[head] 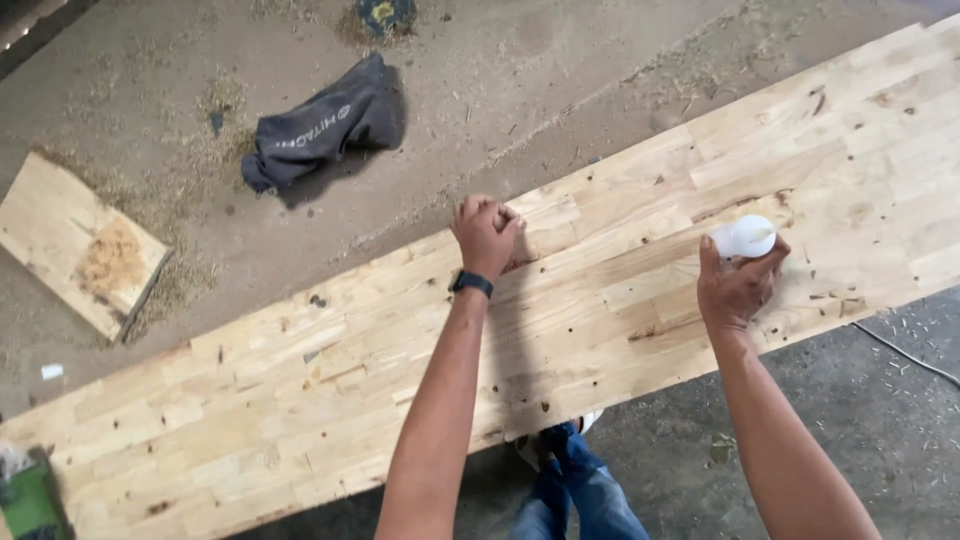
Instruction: The person applies a white liquid from a squeeze bottle onto the surface of a large wooden board. They move along the board, squeezing the bottle to dispense the liquid in lines and spots while occasionally using their hand to spread it.
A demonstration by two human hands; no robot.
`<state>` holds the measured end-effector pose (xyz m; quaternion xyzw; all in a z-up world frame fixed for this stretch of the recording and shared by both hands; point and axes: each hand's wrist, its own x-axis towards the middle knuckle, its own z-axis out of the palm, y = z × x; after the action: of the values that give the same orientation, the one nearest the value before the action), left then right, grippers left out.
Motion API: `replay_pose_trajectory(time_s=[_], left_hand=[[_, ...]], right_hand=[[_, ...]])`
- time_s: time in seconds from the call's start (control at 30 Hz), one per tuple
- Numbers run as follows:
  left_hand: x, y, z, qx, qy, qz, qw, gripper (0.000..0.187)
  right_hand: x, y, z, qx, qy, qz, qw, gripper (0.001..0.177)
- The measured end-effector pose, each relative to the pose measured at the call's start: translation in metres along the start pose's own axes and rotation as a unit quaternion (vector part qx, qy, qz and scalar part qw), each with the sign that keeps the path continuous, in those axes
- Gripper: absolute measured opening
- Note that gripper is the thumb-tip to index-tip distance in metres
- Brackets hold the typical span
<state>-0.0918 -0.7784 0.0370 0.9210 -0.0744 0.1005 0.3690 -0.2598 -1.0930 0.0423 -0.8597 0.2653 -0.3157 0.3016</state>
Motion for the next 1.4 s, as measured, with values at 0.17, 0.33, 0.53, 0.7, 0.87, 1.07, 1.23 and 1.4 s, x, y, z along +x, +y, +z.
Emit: replay_pose_trajectory(time_s=[0.17,0.33,0.53,0.7,0.87,1.07,1.23,1.4], left_hand=[[0.029,-0.010,-0.002,-0.028,-0.145,-0.120,0.982,0.037],[0.039,0.010,-0.014,0.007,-0.185,-0.207,0.961,0.042],[0.040,0.001,-0.008,0.018,-0.189,-0.193,0.963,0.036],[0.035,0.004,-0.014,-0.011,-0.188,-0.172,0.967,0.025],[0.033,0.015,-0.014,-0.004,-0.152,-0.195,0.969,0.028],[0.033,0.022,-0.012,0.008,-0.127,-0.206,0.970,0.035],[0.029,0.018,-0.011,0.004,-0.114,-0.187,0.976,0.020],[0.027,0.013,-0.004,0.043,-0.128,-0.169,0.976,0.040]], right_hand=[[0.002,0.001,0.003,-0.036,0.003,-0.020,0.999,0.064],[0.003,-0.007,0.001,-0.024,-0.003,-0.009,1.000,0.063],[0.003,-0.001,0.004,-0.018,-0.009,-0.016,1.000,0.064],[0.004,0.000,0.003,-0.036,-0.004,-0.034,0.999,0.064],[0.004,-0.001,0.002,-0.043,-0.004,-0.030,0.999,0.063],[0.004,0.001,0.004,-0.044,-0.004,-0.031,0.999,0.063],[0.006,0.005,0.006,-0.044,0.001,-0.028,0.999,0.065],[0.004,0.012,0.008,-0.041,0.000,-0.027,0.999,0.065]])
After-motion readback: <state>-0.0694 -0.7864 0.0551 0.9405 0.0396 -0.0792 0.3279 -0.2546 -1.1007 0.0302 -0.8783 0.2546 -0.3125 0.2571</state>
